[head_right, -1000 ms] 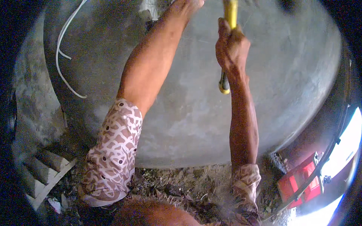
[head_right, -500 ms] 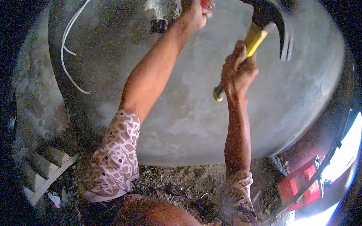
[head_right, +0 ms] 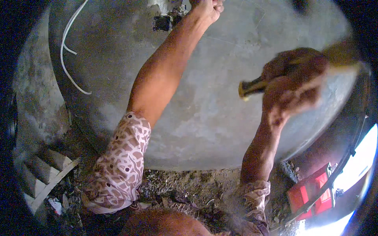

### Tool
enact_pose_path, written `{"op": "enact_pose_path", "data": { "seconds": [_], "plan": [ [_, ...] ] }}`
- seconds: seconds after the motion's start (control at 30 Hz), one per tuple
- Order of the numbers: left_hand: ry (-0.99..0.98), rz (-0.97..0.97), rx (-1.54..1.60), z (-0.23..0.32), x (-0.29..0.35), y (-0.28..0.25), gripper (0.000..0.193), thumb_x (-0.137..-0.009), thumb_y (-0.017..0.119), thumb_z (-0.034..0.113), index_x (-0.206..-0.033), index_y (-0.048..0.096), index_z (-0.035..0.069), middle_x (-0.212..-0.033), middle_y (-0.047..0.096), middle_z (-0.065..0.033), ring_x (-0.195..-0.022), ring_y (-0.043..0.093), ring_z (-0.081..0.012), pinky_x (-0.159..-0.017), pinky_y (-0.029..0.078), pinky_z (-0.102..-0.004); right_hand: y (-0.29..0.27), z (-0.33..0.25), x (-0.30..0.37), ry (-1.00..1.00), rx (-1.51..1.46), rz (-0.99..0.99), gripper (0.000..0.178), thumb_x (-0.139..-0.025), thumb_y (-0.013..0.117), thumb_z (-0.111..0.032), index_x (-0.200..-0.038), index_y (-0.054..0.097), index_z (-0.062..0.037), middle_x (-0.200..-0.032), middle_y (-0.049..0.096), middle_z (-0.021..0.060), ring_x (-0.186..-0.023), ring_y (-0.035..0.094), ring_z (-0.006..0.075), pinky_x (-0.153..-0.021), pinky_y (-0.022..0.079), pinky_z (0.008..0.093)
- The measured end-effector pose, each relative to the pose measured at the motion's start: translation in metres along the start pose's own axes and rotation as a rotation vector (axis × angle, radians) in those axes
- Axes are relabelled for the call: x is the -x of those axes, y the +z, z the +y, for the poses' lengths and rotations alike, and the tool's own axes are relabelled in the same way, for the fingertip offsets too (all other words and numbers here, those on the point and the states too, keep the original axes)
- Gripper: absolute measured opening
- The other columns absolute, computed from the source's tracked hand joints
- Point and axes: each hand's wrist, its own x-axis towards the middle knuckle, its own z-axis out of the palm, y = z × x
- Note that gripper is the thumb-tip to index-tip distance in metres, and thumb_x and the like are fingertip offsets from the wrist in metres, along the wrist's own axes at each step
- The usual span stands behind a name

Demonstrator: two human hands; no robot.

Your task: The person applies mortar around a wall opening using a hand tool while holding a wooden board. Then, the person chips concrete around the opening using a hammer and screwdriver and adjusts an electrical box in the wall by hand.

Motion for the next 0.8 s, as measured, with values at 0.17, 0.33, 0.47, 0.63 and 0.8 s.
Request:
{"op": "enact_pose_path", "data": {
  "seconds": [0.17,0.33,0.47,0.63,0.8],
  "plan": [
    [0.015,-0.088,0.135,0.001,-0.018,0.009,0.041,-0.097,0.032,0.031,-0.074,0.053,0.005,-0.055,0.051,-0.0062,-0.039,0.035,-0.0124,-0.036,0.026,-0.0265,0.002,0.049,-0.002,-0.487,0.014,0.046,0.057,-0.093,0.04,-0.057,-0.068,0.043,-0.0065,-0.05,0.044,0.0057,-0.039,0.042,0.0182,-0.038,0.04,0.0313],
    [0.006,-0.071,0.14,-0.003,-0.034,-0.002,0.044,-0.098,0.031,0.035,-0.076,0.053,0.005,-0.055,0.05,-0.0056,-0.04,0.034,-0.0125,-0.037,0.026,-0.0262,0.025,0.076,0.01,0.349,0.411,-0.466,0.033,-0.093,0.052,-0.034,-0.071,0.048,-0.0088,-0.055,0.046,0.0011,-0.045,0.042,0.0138,-0.043,0.038,0.0284],
    [-0.013,-0.072,0.118,-0.003,-0.028,-0.005,0.048,-0.099,0.027,0.038,-0.076,0.053,0.005,-0.056,0.05,-0.0058,-0.041,0.034,-0.0124,-0.037,0.026,-0.0261,0.016,0.064,0.017,0.018,-0.154,-0.12,0.033,-0.096,0.05,-0.031,-0.071,0.046,-0.0095,-0.052,0.042,-0.0002,-0.043,0.041,0.0108,-0.039,0.036,0.0264],
    [-0.032,-0.089,0.102,-0.011,-0.022,0.018,0.051,-0.1,0.024,0.038,-0.077,0.054,0.004,-0.056,0.05,-0.0055,-0.041,0.034,-0.0125,-0.038,0.026,-0.026,0.023,0.111,0.015,0.138,-0.093,-0.281,0.03,-0.092,0.055,-0.029,-0.07,0.046,-0.0102,-0.058,0.046,0.0031,-0.052,0.047,0.0134,-0.045,0.041,0.0331],
    [0.015,-0.07,0.111,0.004,-0.034,-0.012,0.05,-0.1,0.023,0.035,-0.077,0.055,0.002,-0.055,0.05,-0.0063,-0.042,0.036,-0.0134,-0.039,0.026,-0.0266,0.029,0.084,0.021,0.418,0.37,-0.336,0.023,-0.085,0.057,-0.022,-0.072,0.049,-0.0058,-0.054,0.048,0.0067,-0.05,0.045,0.0203,-0.051,0.042,0.0319]
  ]
}}
